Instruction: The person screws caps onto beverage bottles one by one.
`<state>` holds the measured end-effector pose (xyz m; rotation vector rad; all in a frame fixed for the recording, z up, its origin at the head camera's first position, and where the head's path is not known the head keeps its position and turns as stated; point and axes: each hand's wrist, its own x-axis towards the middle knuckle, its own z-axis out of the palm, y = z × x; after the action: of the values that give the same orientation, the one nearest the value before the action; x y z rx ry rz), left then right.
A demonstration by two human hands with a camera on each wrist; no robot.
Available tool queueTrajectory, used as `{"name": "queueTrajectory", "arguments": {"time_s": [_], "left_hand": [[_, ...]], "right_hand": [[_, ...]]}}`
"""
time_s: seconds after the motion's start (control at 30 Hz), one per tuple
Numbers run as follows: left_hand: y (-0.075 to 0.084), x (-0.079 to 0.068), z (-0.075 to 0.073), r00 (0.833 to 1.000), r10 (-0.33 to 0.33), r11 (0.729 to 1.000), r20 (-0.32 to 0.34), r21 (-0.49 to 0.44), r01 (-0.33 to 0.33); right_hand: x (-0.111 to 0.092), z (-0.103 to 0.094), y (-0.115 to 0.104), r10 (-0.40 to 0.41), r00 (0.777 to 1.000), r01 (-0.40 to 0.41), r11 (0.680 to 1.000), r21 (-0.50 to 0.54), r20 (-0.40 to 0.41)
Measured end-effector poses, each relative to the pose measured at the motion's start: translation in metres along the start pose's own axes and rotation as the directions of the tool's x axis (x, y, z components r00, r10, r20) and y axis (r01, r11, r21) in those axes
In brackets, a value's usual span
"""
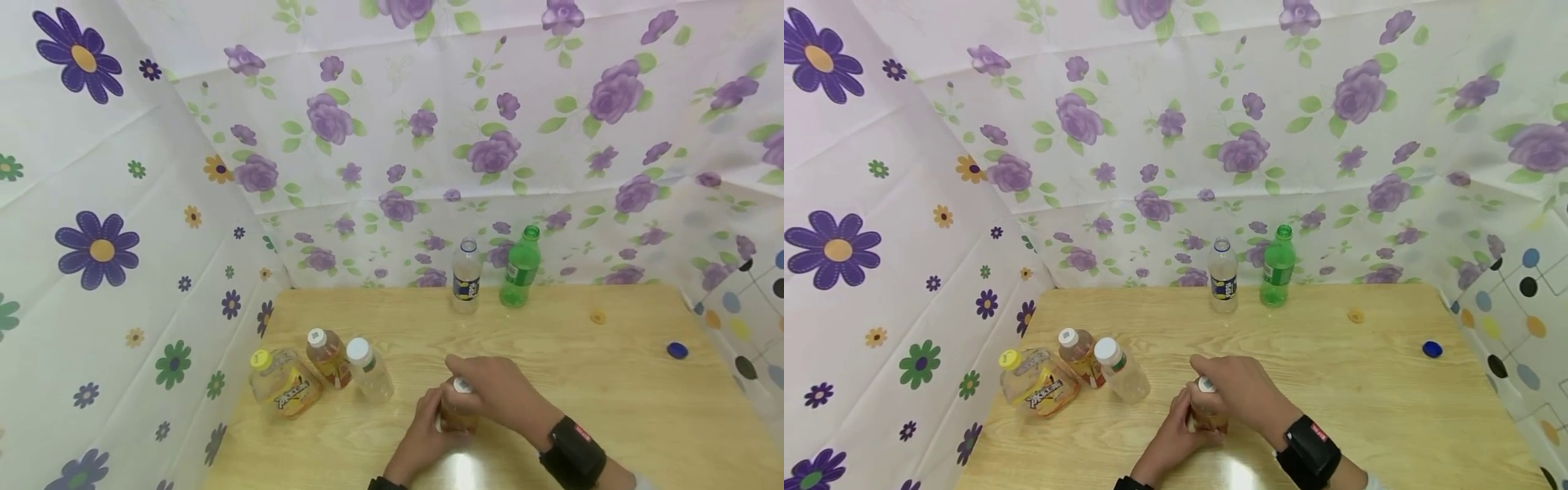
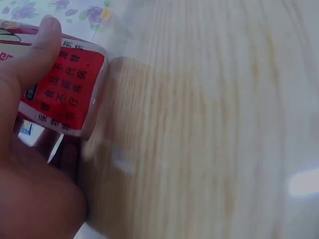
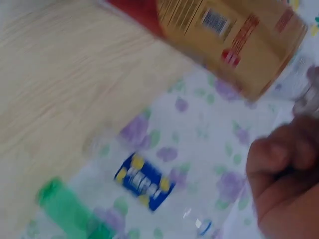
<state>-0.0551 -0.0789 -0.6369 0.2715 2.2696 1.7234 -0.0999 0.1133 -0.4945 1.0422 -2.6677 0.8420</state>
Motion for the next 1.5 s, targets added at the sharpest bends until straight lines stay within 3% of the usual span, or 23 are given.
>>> {"name": "queueTrajectory", "arguments": {"time_s": [0.1,0.2,0.3,0.37,0.5,0.67,0.77,0.87,0.97,1.07,1.2,1.3,1.4,1.5], "left_hand": [[0.000,0.000,0.005,0.998,-0.010,1.000,-0.058,-0.011,0.010],[0.001,0.001,0.010,0.995,0.006,1.000,-0.101,0.001,-0.006],[0.002,0.001,0.010,0.994,0.004,1.000,-0.108,0.031,0.000],[0.002,0.001,0.008,0.996,-0.015,0.999,-0.082,0.042,0.019],[0.001,0.001,0.002,0.999,-0.036,0.999,-0.013,0.031,0.037],[0.000,0.003,0.004,1.000,-0.013,0.999,0.015,0.029,0.012],[0.001,0.003,0.004,1.000,-0.005,1.000,0.015,0.008,0.005],[0.002,0.002,0.004,1.000,0.000,1.000,0.002,-0.024,0.000],[0.001,-0.001,0.006,1.000,-0.010,0.999,-0.024,-0.046,0.009],[0.001,-0.004,0.010,0.998,-0.024,0.999,-0.052,-0.041,0.022],[-0.001,-0.005,0.013,0.995,-0.032,0.999,-0.096,-0.006,0.031],[-0.003,-0.004,0.010,0.995,-0.038,0.999,-0.088,-0.002,0.038],[-0.006,-0.003,0.001,0.998,-0.046,0.999,-0.045,-0.021,0.045],[-0.008,-0.003,-0.010,0.998,-0.062,0.996,0.015,-0.065,0.063]], "right_hand": [[0.000,0.007,-0.010,0.109,0.992,-0.111,0.994,-0.019,-0.062],[0.000,0.011,-0.015,0.213,0.971,-0.218,0.976,-0.029,-0.111],[0.000,0.012,-0.011,0.240,0.966,-0.243,0.970,-0.026,-0.093],[-0.001,0.012,-0.004,0.207,0.976,-0.209,0.978,-0.020,-0.067],[-0.005,0.012,0.017,0.033,0.995,-0.035,0.999,-0.024,-0.097],[-0.010,0.010,0.038,-0.163,0.960,0.153,0.986,-0.061,-0.228],[-0.009,0.009,0.039,-0.198,0.938,0.181,0.980,-0.085,-0.283],[-0.006,0.012,0.034,-0.186,0.932,0.161,0.981,-0.106,-0.311],[-0.007,0.015,0.031,-0.125,0.935,0.089,0.989,-0.122,-0.330],[-0.011,0.017,0.034,0.023,0.941,-0.063,0.992,-0.108,-0.337],[-0.020,0.015,0.046,0.283,0.918,-0.301,0.953,-0.025,-0.278],[-0.029,0.015,0.055,0.362,0.904,-0.367,0.930,0.018,-0.227],[-0.039,0.016,0.063,0.285,0.934,-0.284,0.958,0.033,-0.215],[-0.044,0.017,0.069,0.101,0.965,-0.092,0.995,0.049,-0.244]]}}
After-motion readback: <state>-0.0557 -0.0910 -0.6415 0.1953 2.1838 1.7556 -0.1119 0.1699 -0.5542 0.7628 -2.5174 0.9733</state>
